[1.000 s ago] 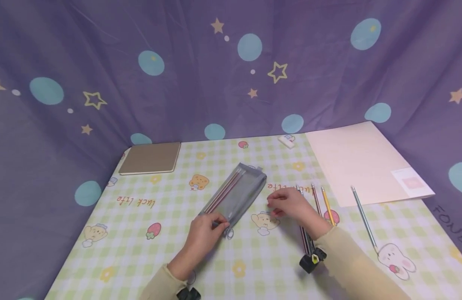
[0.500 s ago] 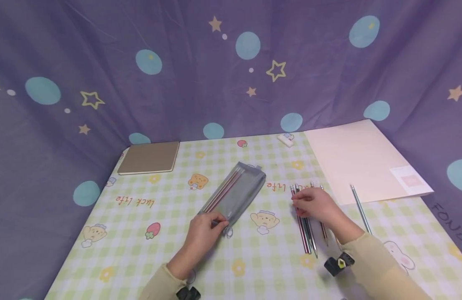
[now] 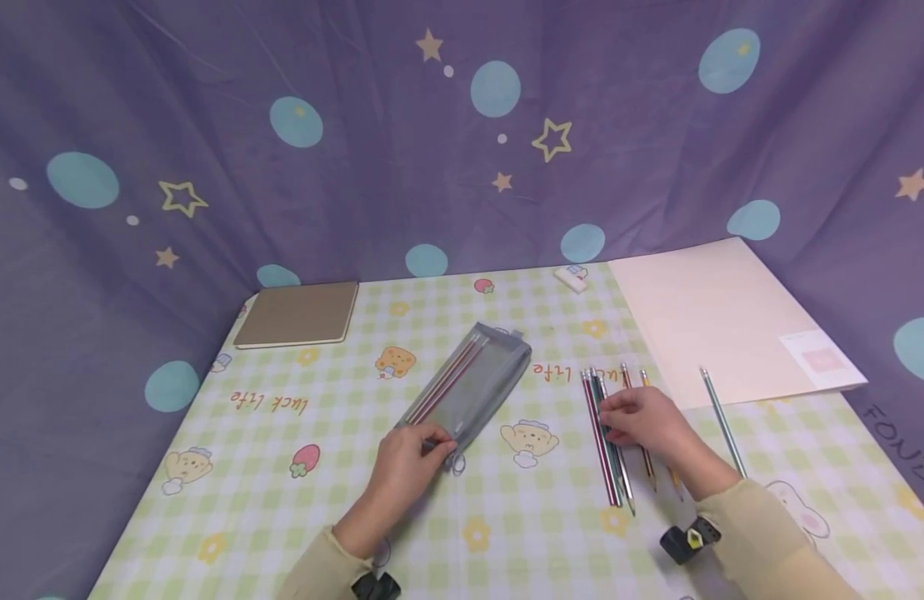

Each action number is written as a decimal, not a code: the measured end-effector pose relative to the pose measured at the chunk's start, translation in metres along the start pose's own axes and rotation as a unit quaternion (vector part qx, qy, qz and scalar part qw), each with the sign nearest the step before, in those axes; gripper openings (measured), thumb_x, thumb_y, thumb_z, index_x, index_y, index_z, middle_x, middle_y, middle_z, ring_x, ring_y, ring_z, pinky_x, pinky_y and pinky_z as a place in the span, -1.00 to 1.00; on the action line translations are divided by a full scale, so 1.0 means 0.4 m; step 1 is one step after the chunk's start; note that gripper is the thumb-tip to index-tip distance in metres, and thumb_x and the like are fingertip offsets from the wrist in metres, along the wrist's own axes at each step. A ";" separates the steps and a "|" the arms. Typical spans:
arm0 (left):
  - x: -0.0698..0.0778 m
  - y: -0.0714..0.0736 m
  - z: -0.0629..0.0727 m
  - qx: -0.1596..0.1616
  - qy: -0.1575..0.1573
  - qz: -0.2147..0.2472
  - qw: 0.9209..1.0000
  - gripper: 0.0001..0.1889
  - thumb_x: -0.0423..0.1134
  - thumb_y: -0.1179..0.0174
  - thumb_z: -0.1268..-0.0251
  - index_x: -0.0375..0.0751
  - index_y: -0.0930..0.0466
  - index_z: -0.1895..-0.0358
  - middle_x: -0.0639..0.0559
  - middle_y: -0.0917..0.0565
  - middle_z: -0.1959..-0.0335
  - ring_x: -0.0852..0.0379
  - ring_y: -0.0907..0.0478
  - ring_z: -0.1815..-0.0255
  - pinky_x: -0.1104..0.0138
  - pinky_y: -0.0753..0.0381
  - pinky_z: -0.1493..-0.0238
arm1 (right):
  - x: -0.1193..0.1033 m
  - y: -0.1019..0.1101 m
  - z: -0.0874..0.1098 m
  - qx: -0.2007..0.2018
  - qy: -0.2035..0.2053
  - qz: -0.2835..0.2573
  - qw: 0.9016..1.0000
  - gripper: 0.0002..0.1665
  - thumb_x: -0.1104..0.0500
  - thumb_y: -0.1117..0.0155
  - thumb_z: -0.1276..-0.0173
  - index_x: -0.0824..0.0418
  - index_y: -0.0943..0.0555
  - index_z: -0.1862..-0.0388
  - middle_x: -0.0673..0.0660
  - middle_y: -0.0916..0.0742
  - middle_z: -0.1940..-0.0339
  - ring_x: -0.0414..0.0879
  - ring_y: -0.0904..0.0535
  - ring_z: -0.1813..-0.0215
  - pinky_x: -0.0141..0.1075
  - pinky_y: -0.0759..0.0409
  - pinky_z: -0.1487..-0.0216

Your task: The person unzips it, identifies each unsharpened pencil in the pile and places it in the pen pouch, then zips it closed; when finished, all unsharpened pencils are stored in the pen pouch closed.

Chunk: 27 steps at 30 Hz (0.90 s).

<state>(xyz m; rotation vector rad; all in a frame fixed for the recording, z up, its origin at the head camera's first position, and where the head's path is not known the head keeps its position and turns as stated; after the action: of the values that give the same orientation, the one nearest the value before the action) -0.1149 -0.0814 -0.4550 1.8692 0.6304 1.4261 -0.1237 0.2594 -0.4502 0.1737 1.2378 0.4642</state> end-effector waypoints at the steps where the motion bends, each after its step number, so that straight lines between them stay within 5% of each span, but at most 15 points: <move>1: 0.001 0.001 0.000 0.001 -0.001 -0.001 1.000 -0.94 -0.26 -0.41 -0.13 -0.05 -0.72 0.43 0.17 -0.70 0.50 0.34 -0.52 0.53 0.38 -0.49 0.43 | 0.001 -0.001 -0.001 0.003 -0.002 0.004 1.000 -0.65 0.29 -0.22 -0.39 0.59 -0.54 0.02 0.32 -0.74 0.21 0.01 -0.68 0.32 -0.20 -0.67 0.27; 12: -0.003 -0.002 0.001 0.013 -0.009 -0.007 1.000 -0.94 -0.26 -0.42 -0.11 -0.05 -0.72 0.43 0.17 -0.70 0.49 0.32 -0.55 0.51 0.36 -0.52 0.40 | -0.013 -0.022 -0.006 0.065 0.003 0.109 0.992 -0.74 0.33 -0.31 -0.25 0.53 -0.61 0.17 0.22 -0.75 0.39 -0.07 -0.68 0.45 -0.25 -0.66 0.41; 22: -0.005 -0.004 0.006 0.015 -0.008 -0.004 1.000 -0.94 -0.26 -0.42 -0.11 -0.06 -0.72 0.43 0.17 -0.70 0.49 0.33 -0.53 0.52 0.38 -0.51 0.42 | -0.037 -0.055 -0.025 0.121 0.040 0.299 0.946 -0.77 0.25 -0.46 -0.08 0.42 -0.66 0.40 0.27 -0.73 0.42 -0.01 -0.59 0.46 -0.09 -0.57 0.36; 27: -0.006 -0.002 0.005 0.018 -0.009 -0.004 1.000 -0.94 -0.26 -0.42 -0.12 -0.06 -0.72 0.43 0.18 -0.70 0.49 0.33 -0.54 0.52 0.38 -0.51 0.41 | -0.036 -0.057 -0.033 0.122 0.032 0.307 0.943 -0.73 0.22 -0.51 -0.05 0.41 -0.66 0.41 0.26 -0.72 0.43 0.01 -0.57 0.46 -0.10 -0.54 0.38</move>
<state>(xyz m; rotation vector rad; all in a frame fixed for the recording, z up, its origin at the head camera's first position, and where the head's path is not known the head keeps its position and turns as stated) -0.1137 -0.0832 -0.4574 1.9030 0.6582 1.4009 -0.1340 0.2310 -0.4506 0.7766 1.2920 0.8581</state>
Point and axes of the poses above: each hand's wrist, its own z-axis away from the middle knuckle, its own y-axis out of the back of the hand, x = y × z, the point moved 1 cm from there along -z, towards the middle knuckle
